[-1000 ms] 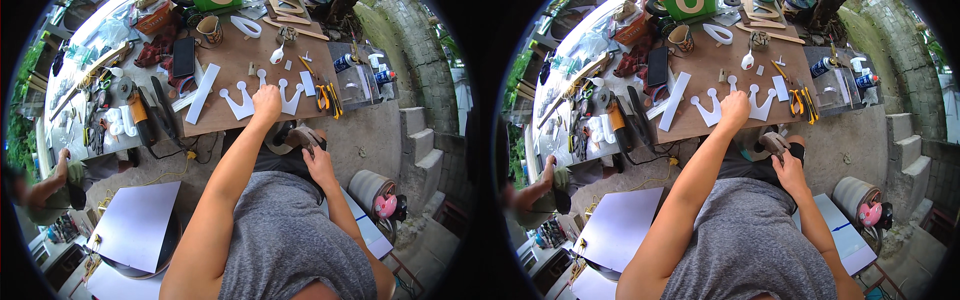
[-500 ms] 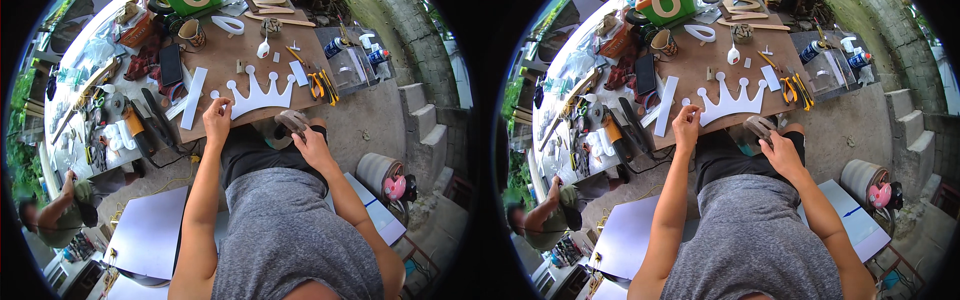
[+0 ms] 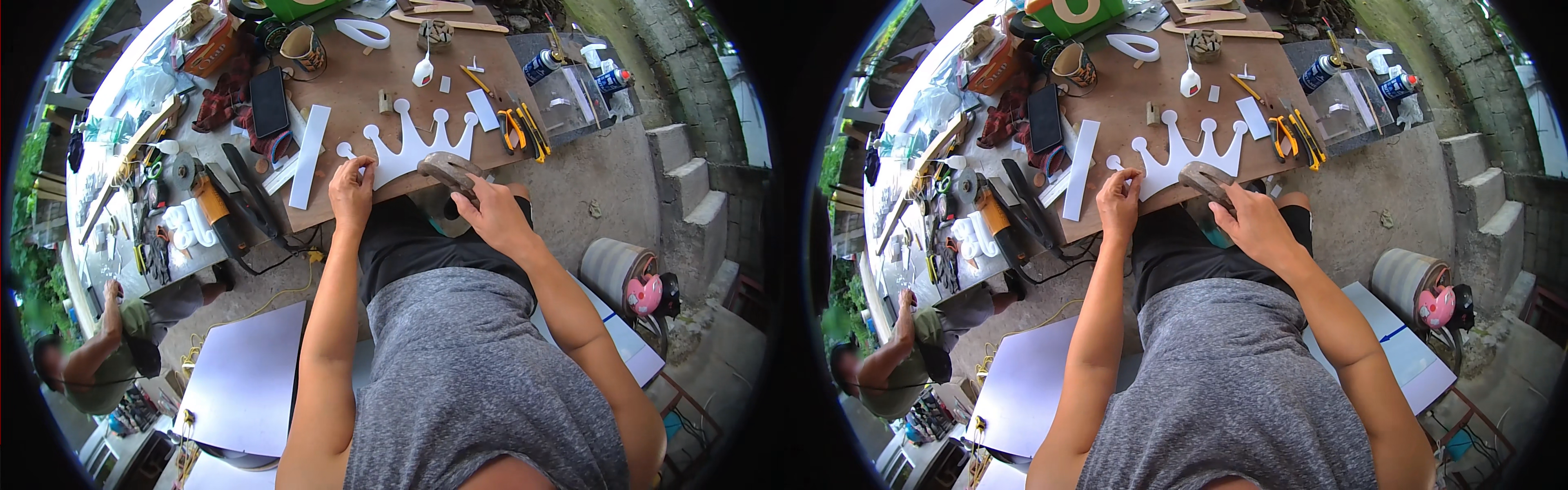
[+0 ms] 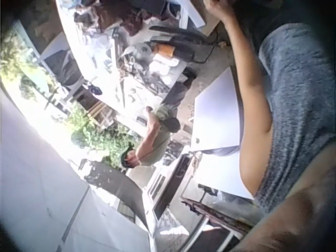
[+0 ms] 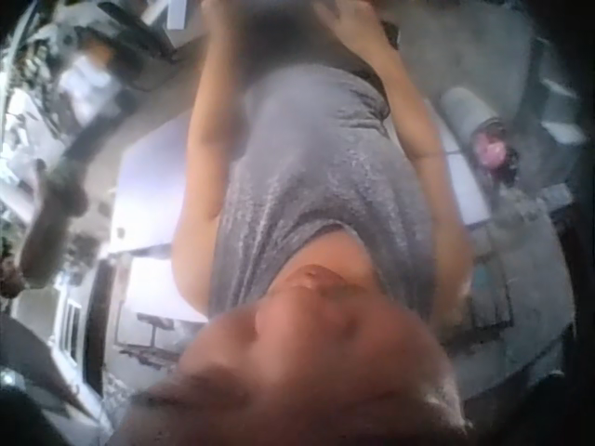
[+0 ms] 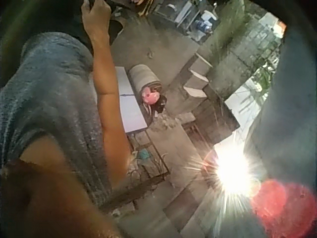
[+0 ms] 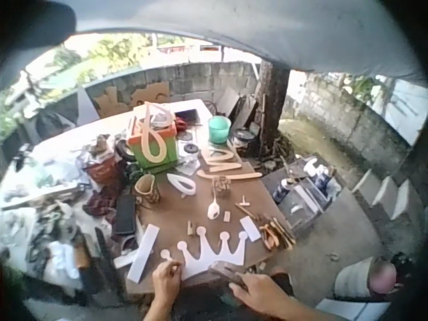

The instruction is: Assembling or modifying a white crown-shaped sign component using a hammer and other materials on a workbench.

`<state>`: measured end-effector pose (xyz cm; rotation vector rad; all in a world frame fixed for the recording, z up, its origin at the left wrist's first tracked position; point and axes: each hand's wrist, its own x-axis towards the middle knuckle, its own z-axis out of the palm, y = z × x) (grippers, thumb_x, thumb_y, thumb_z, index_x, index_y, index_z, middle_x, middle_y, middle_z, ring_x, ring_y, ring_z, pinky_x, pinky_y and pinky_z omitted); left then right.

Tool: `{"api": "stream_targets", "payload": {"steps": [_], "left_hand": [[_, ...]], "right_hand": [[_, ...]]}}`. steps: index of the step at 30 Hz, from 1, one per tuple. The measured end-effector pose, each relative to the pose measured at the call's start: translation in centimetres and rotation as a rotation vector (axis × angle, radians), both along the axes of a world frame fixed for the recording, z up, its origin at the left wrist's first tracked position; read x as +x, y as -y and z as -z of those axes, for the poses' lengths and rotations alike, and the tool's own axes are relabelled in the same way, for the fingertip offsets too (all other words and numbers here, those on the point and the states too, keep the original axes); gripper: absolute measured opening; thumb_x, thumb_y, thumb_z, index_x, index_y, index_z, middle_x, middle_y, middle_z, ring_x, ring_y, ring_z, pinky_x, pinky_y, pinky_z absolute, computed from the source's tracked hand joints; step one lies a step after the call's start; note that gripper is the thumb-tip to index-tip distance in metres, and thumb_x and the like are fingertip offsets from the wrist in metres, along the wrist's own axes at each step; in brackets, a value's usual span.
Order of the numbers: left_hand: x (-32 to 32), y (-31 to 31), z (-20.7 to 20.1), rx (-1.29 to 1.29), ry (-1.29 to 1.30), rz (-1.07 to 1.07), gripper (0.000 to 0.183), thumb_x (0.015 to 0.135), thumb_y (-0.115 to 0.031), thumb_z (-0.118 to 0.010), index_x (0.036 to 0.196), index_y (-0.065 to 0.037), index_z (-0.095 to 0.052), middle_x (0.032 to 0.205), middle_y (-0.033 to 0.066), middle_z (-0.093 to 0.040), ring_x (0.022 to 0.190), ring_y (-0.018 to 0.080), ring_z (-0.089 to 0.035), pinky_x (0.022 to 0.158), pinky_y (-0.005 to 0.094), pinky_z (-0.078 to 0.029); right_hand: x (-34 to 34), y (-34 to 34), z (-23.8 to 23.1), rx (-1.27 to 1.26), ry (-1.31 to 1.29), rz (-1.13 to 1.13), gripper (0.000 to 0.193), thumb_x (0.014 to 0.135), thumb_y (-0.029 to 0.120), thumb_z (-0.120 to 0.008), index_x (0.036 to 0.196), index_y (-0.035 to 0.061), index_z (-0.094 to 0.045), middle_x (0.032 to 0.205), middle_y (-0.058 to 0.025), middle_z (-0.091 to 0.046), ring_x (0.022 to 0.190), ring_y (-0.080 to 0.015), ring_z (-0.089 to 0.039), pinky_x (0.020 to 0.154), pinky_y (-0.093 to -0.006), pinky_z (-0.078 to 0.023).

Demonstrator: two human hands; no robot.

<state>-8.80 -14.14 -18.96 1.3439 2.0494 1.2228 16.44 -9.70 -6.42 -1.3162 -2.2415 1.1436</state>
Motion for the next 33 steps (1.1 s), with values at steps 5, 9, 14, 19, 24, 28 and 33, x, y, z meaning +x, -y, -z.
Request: {"api": "stream_targets", "payload": {"steps": [5, 9, 14, 19, 24, 28, 33], "left_hand": [[0.1, 0.0, -0.5, -0.042, -0.043, 0.029, 0.009, 0.088, -0.012, -0.073, 0.096, -0.008, -0.073, 0.077, 0.0087, -0.064, 0.065, 0.0237, -0.058, 0.064, 0.0371, -0.047], [-0.2, -0.1, -0.7, -0.037, -0.046, 0.061, 0.01, 0.088, -0.012, -0.073, 0.097, -0.008, -0.072, 0.08, 0.0092, -0.066, 0.066, 0.0246, -0.059, 0.065, 0.0374, -0.048], [-0.3, -0.1, -0.7, -0.064, -0.024, 0.062, 0.01, 0.088, -0.013, -0.073, 0.098, -0.008, -0.072, 0.083, 0.0092, -0.068, 0.066, 0.025, -0.06, 0.065, 0.0373, -0.048], [-0.4, 0.1, -0.6, -0.059, -0.026, 0.067, 0.01, 0.089, -0.013, -0.073, 0.098, -0.009, -0.072, 0.083, 0.0095, -0.068, 0.066, 0.0253, -0.06, 0.064, 0.0367, -0.048], [-0.2, 0.1, -1.0, -0.043, -0.033, 0.061, 0.01, 0.089, -0.014, -0.073, 0.098, -0.011, -0.071, 0.082, 0.0074, -0.067, 0.069, 0.0257, -0.062, 0.065, 0.0372, -0.05], [-0.1, 0.1, -1.0, -0.013, -0.085, 0.051, 0.009, 0.089, -0.015, -0.073, 0.098, -0.011, -0.071, 0.082, 0.0064, -0.066, 0.071, 0.0263, -0.063, 0.066, 0.0378, -0.05], [-0.1, 0.2, -1.2, -0.016, -0.064, 0.057, 0.009, 0.09, -0.016, -0.073, 0.097, -0.011, -0.07, 0.083, 0.0062, -0.066, 0.075, 0.0274, -0.065, 0.067, 0.0383, -0.051]], "right_hand": [[-0.8, -0.9, 0.3, -0.004, 0.019, -0.032, 0.031, 0.098, 0.025, -0.064, 0.103, -0.0047, -0.059, 0.082, -0.0269, -0.066, 0.078, -0.0456, -0.066, 0.069, -0.0492, -0.051], [-1.9, -1.4, 0.1, 0.033, -0.01, -0.051, 0.03, 0.098, 0.025, -0.064, 0.098, -0.0036, -0.058, 0.083, -0.0267, -0.066, 0.08, -0.0464, -0.066, 0.07, -0.0499, -0.05], [-3.4, -1.9, 0.0, 0.031, -0.031, -0.094, 0.029, 0.098, 0.025, -0.065, 0.099, -0.003, -0.055, 0.083, -0.0261, -0.067, 0.082, -0.0465, -0.066, 0.071, -0.0513, -0.051], [-5.0, -2.4, 0.4, 0.085, 0.017, -0.134, 0.028, 0.097, 0.024, -0.065, 0.097, -0.0021, -0.055, 0.083, -0.0251, -0.067, 0.081, -0.0459, -0.067, 0.071, -0.0517, -0.051], [-6.3, -2.6, 0.4, 0.127, 0.041, -0.169, 0.027, 0.098, 0.024, -0.064, 0.096, -0.0013, -0.055, 0.083, -0.0239, -0.068, 0.08, -0.0452, -0.067, 0.071, -0.0521, -0.052], [-7.1, -2.9, 0.3, 0.148, 0.059, -0.187, 0.027, 0.097, 0.024, -0.065, 0.095, -0.001, -0.055, 0.084, -0.0236, -0.068, 0.08, -0.0444, -0.068, 0.071, -0.052, -0.053], [-7.7, -2.9, 0.1, 0.14, 0.066, -0.216, 0.027, 0.097, 0.024, -0.064, 0.096, -0.0005, -0.054, 0.086, -0.0236, -0.068, 0.081, -0.044, -0.068, 0.071, -0.052, -0.053]]}}
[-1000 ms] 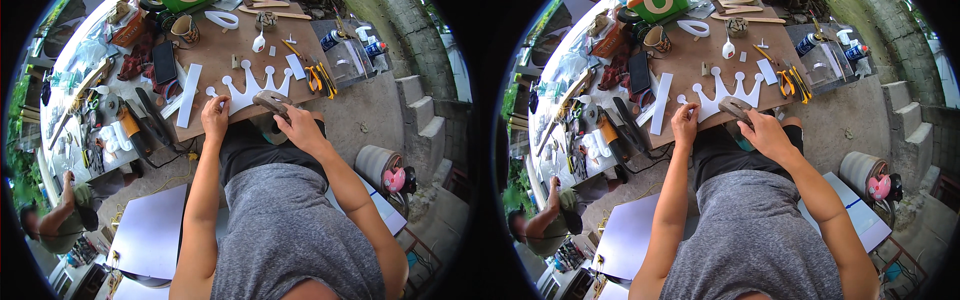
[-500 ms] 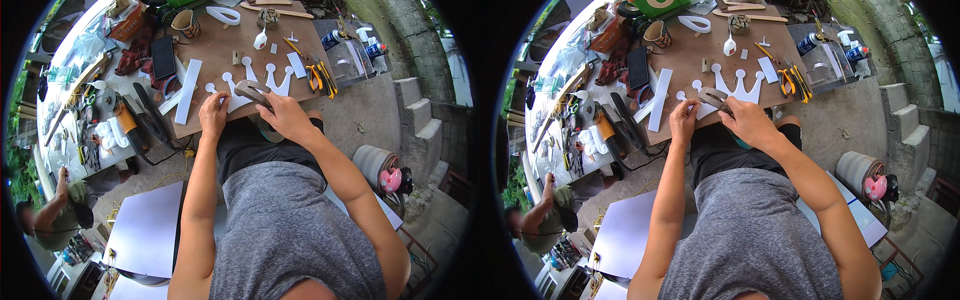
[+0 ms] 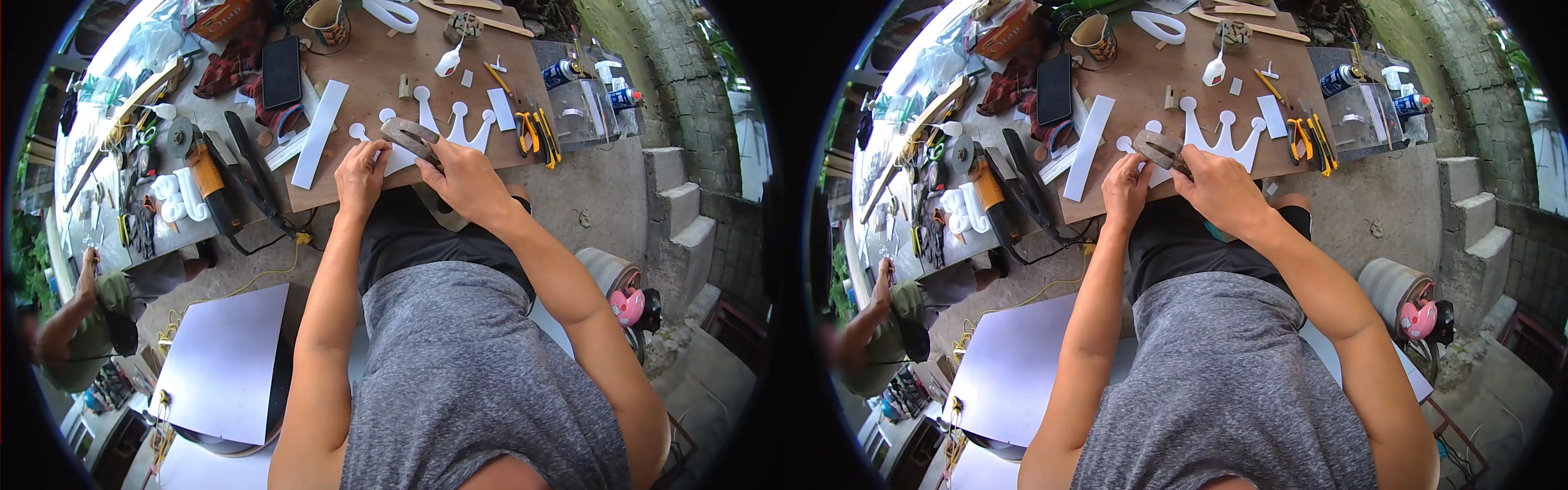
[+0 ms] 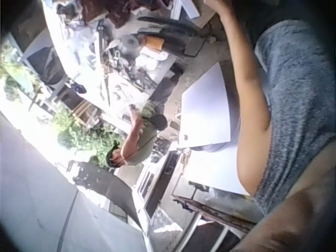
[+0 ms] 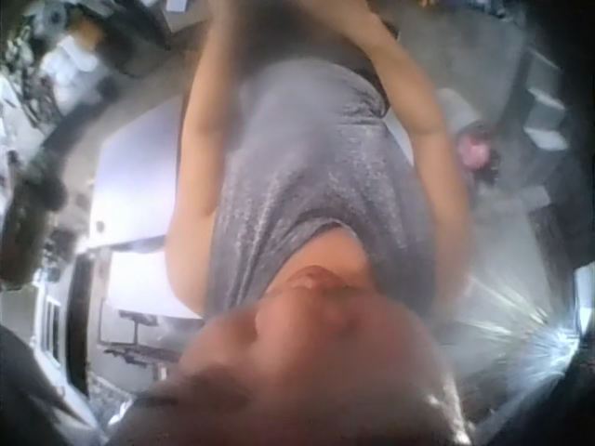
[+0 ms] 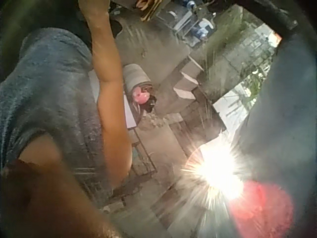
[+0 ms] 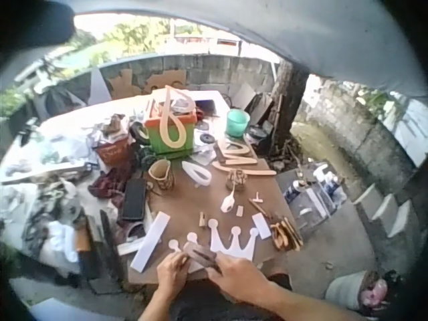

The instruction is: Assembling or modifying a white crown-shaped sign component using a hammer and other materials on a workbench.

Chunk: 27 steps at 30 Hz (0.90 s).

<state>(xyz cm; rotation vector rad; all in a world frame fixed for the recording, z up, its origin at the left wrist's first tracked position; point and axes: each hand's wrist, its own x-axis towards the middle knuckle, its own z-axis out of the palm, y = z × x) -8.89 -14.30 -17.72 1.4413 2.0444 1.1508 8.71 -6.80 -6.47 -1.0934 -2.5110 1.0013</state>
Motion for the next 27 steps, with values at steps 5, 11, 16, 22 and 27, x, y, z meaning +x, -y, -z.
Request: {"api": "stream_targets", "payload": {"steps": [5, 11, 16, 22, 27], "left_hand": [[-0.1, 0.1, 0.6, 0.003, -0.043, -0.005, 0.01, 0.089, -0.016, -0.073, 0.097, -0.01, -0.07, 0.082, 0.0064, -0.066, 0.077, 0.0276, -0.065, 0.068, 0.0394, -0.051], [-0.1, 0.2, 0.6, 0.013, -0.039, 0.004, 0.011, 0.089, -0.016, -0.073, 0.098, -0.01, -0.07, 0.084, 0.0071, -0.067, 0.079, 0.0286, -0.066, 0.069, 0.0403, -0.051], [-0.2, -0.2, 1.1, 0.08, -0.055, 0.007, 0.013, 0.088, -0.012, -0.074, 0.098, -0.007, -0.069, 0.081, 0.0089, -0.063, 0.069, 0.028, -0.061, 0.064, 0.0385, -0.048], [-0.4, 0.4, 0.8, 0.077, 0.023, 0.029, 0.017, 0.086, -0.008, -0.075, 0.102, -0.008, -0.069, 0.08, 0.0071, -0.061, 0.063, 0.0203, -0.057, 0.061, 0.0343, -0.047], [1.0, 2.0, -0.5, 0.126, 0.096, -0.147, 0.024, 0.085, -0.001, -0.071, 0.108, -0.007, -0.062, 0.1, 0.0111, -0.064, 0.07, 0.0221, -0.064, 0.065, 0.0361, -0.052]], "right_hand": [[-0.1, 0.4, 1.5, 0.014, 0.065, -0.014, 0.026, 0.097, 0.023, -0.064, 0.097, 0.0, -0.052, 0.085, -0.0235, -0.067, 0.081, -0.0445, -0.068, 0.071, -0.0528, -0.053], [-0.3, 0.8, 0.9, 0.018, 0.051, 0.007, 0.026, 0.097, 0.023, -0.063, 0.097, 0.0001, -0.051, 0.086, -0.0244, -0.068, 0.083, -0.0455, -0.068, 0.073, -0.0539, -0.053], [-0.2, 0.3, 1.5, 0.021, 0.133, 0.003, 0.025, 0.097, 0.021, -0.063, 0.098, -0.0003, -0.052, 0.085, -0.025, -0.068, 0.083, -0.0456, -0.068, 0.073, -0.054, -0.053], [0.9, 0.5, -1.4, -0.078, 0.012, 0.125, 0.023, 0.097, 0.02, -0.063, 0.103, -0.0019, -0.056, 0.084, -0.0265, -0.067, 0.082, -0.0459, -0.067, 0.07, -0.0521, -0.052], [5.6, 0.8, -1.1, -0.076, -0.082, 0.267, 0.029, 0.097, 0.019, -0.064, 0.118, -0.0012, -0.06, 0.079, -0.0244, -0.065, 0.074, -0.0433, -0.067, 0.064, -0.0449, -0.05]]}}
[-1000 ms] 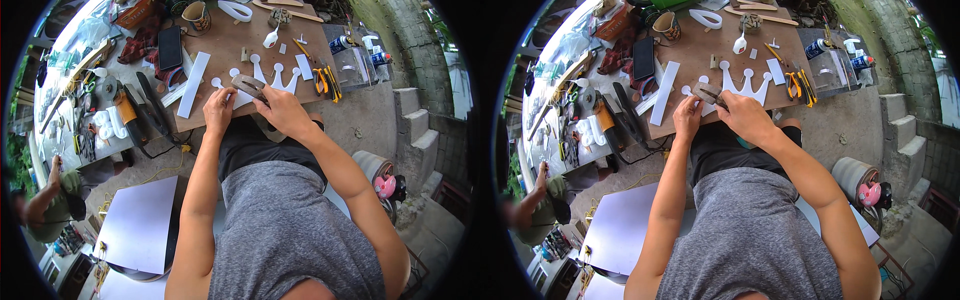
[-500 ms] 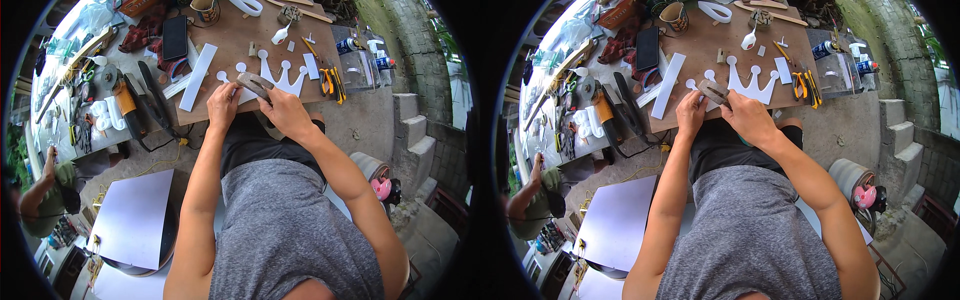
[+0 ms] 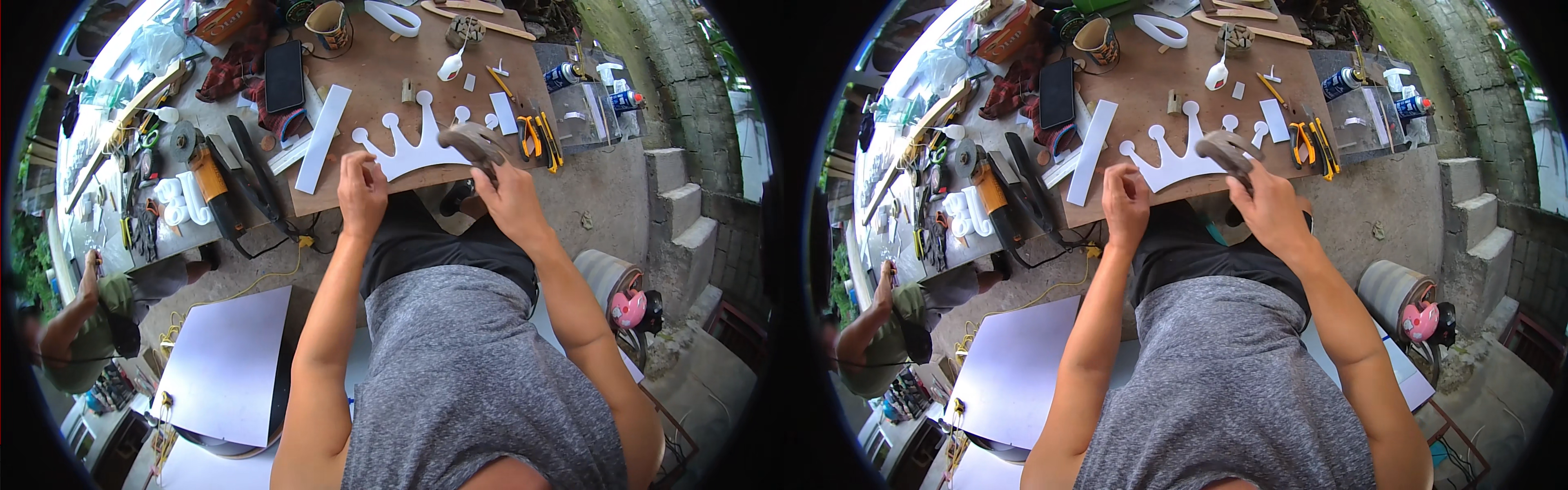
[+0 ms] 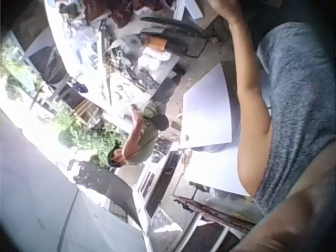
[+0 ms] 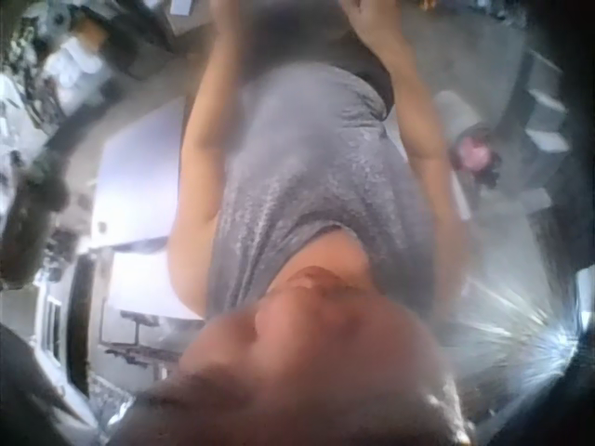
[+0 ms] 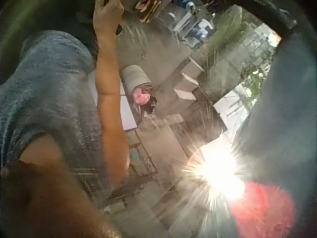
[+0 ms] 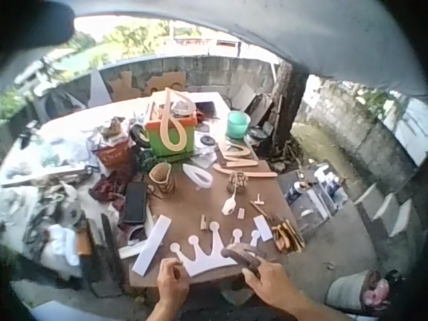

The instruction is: Assembling or modifying a white crown-shaped sign component using a hammer and other materials on a workbench.

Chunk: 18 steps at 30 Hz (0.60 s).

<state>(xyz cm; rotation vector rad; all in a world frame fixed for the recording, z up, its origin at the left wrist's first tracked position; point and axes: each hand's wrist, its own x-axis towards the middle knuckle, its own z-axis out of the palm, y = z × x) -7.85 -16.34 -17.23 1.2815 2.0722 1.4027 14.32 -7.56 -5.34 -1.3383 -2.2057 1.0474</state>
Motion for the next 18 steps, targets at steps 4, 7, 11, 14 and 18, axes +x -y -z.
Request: {"api": "stream_targets", "payload": {"steps": [4, 7, 11, 14, 18], "left_hand": [[3.9, -0.5, -1.9, 0.045, -0.1, 0.29, 0.025, 0.085, 0.002, -0.069, 0.108, -0.004, -0.06, 0.104, 0.0108, -0.061, 0.074, 0.0255, -0.063, 0.066, 0.0386, -0.052], [4.9, -3.7, -2.6, 0.047, -0.246, 0.4, 0.025, 0.084, 0.003, -0.068, 0.108, -0.003, -0.061, 0.11, 0.0128, -0.061, 0.09, 0.0335, -0.066, 0.073, 0.0437, -0.055], [4.1, -9.1, -2.5, -0.149, -0.505, 0.464, 0.023, 0.081, 0.003, -0.062, 0.103, -0.004, -0.064, 0.109, 0.0141, -0.061, 0.097, 0.0342, -0.064, 0.08, 0.045, -0.054], [3.5, -12.6, -1.3, -0.238, -0.696, 0.532, 0.017, 0.085, -0.004, -0.062, 0.101, -0.005, -0.064, 0.109, 0.0165, -0.061, 0.096, 0.0326, -0.066, 0.08, 0.0442, -0.053], [4.1, -14.5, -1.3, -0.363, -0.718, 0.61, 0.014, 0.087, -0.004, -0.06, 0.101, -0.004, -0.064, 0.111, 0.0176, -0.062, 0.095, 0.0337, -0.069, 0.08, 0.0442, -0.054]], "right_hand": [[3.8, 1.3, 1.2, -0.059, 0.043, 0.102, 0.03, 0.099, 0.021, -0.062, 0.122, 0.0005, -0.06, 0.08, -0.0233, -0.065, 0.073, -0.0424, -0.066, 0.066, -0.0454, -0.05], [6.0, 2.6, 2.3, -0.018, 0.099, 0.117, 0.034, 0.101, 0.024, -0.061, 0.124, -0.0001, -0.061, 0.08, -0.0229, -0.063, 0.068, -0.0365, -0.063, 0.064, -0.0415, -0.047], [6.9, 4.2, 2.2, -0.054, 0.091, 0.128, 0.036, 0.101, 0.027, -0.06, 0.125, 0.0002, -0.061, 0.084, -0.0251, -0.064, 0.075, -0.0434, -0.064, 0.067, -0.0445, -0.048], [7.1, 4.9, 2.3, -0.086, 0.084, 0.135, 0.037, 0.101, 0.029, -0.059, 0.125, 0.0004, -0.061, 0.09, -0.027, -0.065, 0.085, -0.0486, -0.063, 0.071, -0.0469, -0.049], [7.3, 5.6, 2.5, -0.141, 0.062, 0.144, 0.037, 0.101, 0.029, -0.06, 0.125, 0.0007, -0.061, 0.095, -0.0272, -0.066, 0.089, -0.0494, -0.064, 0.075, -0.0469, -0.051]]}}
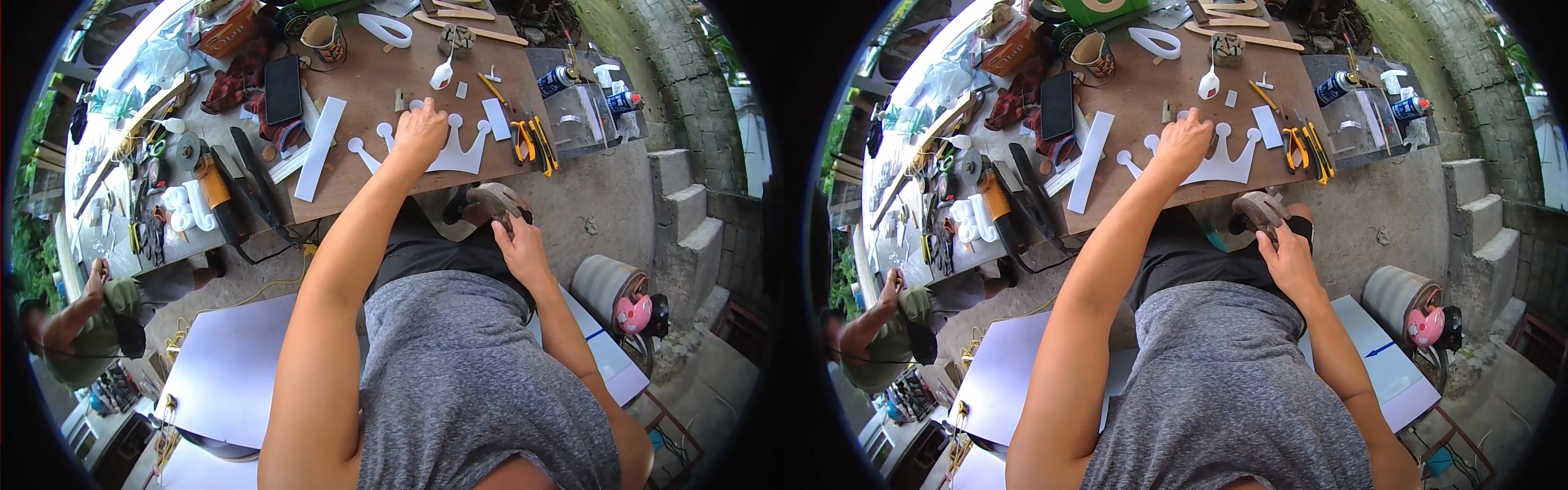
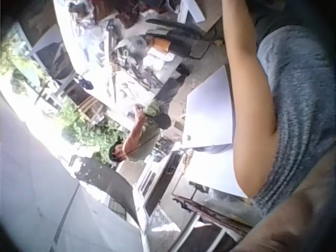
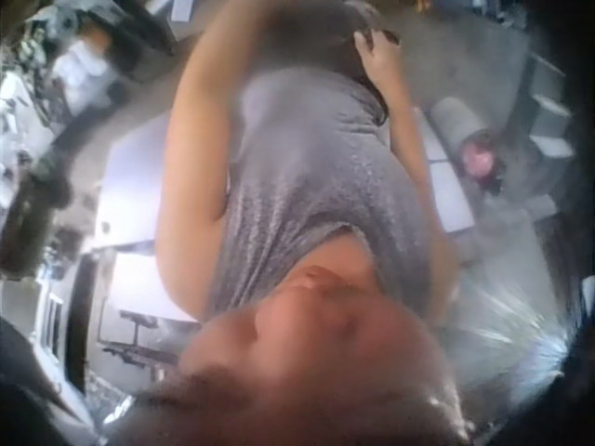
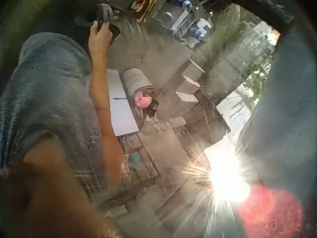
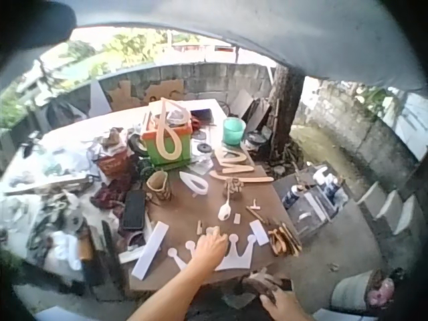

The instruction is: Assembling or modifying a white crown-shaped sign component using a hammer and other materials on a workbench.

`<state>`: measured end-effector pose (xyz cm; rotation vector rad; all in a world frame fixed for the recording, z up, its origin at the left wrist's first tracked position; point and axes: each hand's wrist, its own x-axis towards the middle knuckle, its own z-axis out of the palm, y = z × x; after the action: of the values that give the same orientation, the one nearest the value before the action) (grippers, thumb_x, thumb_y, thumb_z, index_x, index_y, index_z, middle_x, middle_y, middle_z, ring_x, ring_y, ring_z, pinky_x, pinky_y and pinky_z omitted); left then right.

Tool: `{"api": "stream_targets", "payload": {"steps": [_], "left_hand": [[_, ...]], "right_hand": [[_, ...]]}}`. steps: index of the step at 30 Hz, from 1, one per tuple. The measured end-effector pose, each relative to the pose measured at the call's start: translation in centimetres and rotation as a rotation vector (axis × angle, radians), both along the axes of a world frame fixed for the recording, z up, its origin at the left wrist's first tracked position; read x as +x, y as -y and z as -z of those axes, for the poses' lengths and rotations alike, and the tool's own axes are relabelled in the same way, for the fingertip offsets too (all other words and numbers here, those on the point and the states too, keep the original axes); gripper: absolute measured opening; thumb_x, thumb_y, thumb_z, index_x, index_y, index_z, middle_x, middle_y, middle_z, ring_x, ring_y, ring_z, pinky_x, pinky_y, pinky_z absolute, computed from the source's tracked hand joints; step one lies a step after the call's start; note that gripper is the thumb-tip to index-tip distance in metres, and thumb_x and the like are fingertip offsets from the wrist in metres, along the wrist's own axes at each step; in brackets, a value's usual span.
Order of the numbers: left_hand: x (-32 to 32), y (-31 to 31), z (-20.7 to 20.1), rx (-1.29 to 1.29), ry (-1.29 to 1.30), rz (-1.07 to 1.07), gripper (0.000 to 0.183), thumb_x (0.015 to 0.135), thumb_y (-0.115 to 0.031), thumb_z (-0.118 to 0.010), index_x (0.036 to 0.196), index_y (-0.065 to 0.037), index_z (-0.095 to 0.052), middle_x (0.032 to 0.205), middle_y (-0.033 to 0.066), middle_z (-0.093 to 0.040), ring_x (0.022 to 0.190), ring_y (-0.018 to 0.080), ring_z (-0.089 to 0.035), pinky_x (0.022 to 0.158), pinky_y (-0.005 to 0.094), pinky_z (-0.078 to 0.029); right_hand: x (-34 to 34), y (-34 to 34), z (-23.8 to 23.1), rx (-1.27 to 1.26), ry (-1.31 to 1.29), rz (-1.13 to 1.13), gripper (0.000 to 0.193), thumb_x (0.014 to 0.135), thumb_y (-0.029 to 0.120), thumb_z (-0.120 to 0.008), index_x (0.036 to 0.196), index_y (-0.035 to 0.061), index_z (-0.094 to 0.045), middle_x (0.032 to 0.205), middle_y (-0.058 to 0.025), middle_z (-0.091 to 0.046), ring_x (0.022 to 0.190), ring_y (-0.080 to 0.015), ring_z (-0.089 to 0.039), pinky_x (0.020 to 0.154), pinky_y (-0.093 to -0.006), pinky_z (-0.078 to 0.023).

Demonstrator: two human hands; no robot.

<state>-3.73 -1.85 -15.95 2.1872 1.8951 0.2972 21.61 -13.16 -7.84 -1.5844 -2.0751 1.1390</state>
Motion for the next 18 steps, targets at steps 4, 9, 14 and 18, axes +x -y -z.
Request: {"api": "stream_targets", "payload": {"steps": [4, 9, 14, 18], "left_hand": [[0.1, 0.0, 0.2, -0.099, -0.045, 0.035, 0.012, 0.088, -0.003, -0.06, 0.099, -0.004, -0.063, 0.109, 0.0179, -0.064, 0.093, 0.0347, -0.07, 0.078, 0.0446, -0.055], [-0.7, 1.9, -0.5, 0.012, 0.09, -0.012, 0.008, 0.09, -0.005, -0.061, 0.097, -0.003, -0.062, 0.103, 0.0172, -0.065, 0.092, 0.0358, -0.069, 0.077, 0.0447, -0.055], [-2.1, 4.5, -1.6, 0.065, 0.56, -0.138, 0.013, 0.093, -0.014, -0.066, 0.095, -0.003, -0.06, 0.1, 0.0154, -0.065, 0.094, 0.0368, -0.065, 0.079, 0.0462, -0.052], [-1.6, 4.3, -1.0, 0.133, 0.449, -0.271, 0.016, 0.09, -0.017, -0.071, 0.1, -0.004, -0.067, 0.1, 0.0143, -0.067, 0.093, 0.0345, -0.067, 0.082, 0.0451, -0.053]], "right_hand": [[-0.1, 0.2, 0.1, 0.021, 0.008, -0.024, 0.037, 0.101, 0.029, -0.059, 0.125, 0.0005, -0.062, 0.098, -0.0266, -0.068, 0.091, -0.0493, -0.064, 0.077, -0.0472, -0.051], [0.2, 0.2, 0.5, -0.021, 0.009, -0.041, 0.036, 0.1, 0.026, -0.061, 0.125, -0.0003, -0.06, 0.093, -0.0249, -0.068, 0.086, -0.0457, -0.066, 0.076, -0.0452, -0.052], [-0.4, 0.0, 0.9, -0.004, -0.043, -0.044, 0.033, 0.1, 0.025, -0.062, 0.117, -0.0032, -0.059, 0.086, -0.0266, -0.067, 0.082, -0.0462, -0.066, 0.072, -0.0461, -0.051], [-1.1, 0.0, 1.4, -0.058, -0.012, -0.095, 0.031, 0.099, 0.026, -0.062, 0.102, -0.0042, -0.056, 0.081, -0.0291, -0.065, 0.081, -0.0488, -0.064, 0.068, -0.049, -0.049]]}}
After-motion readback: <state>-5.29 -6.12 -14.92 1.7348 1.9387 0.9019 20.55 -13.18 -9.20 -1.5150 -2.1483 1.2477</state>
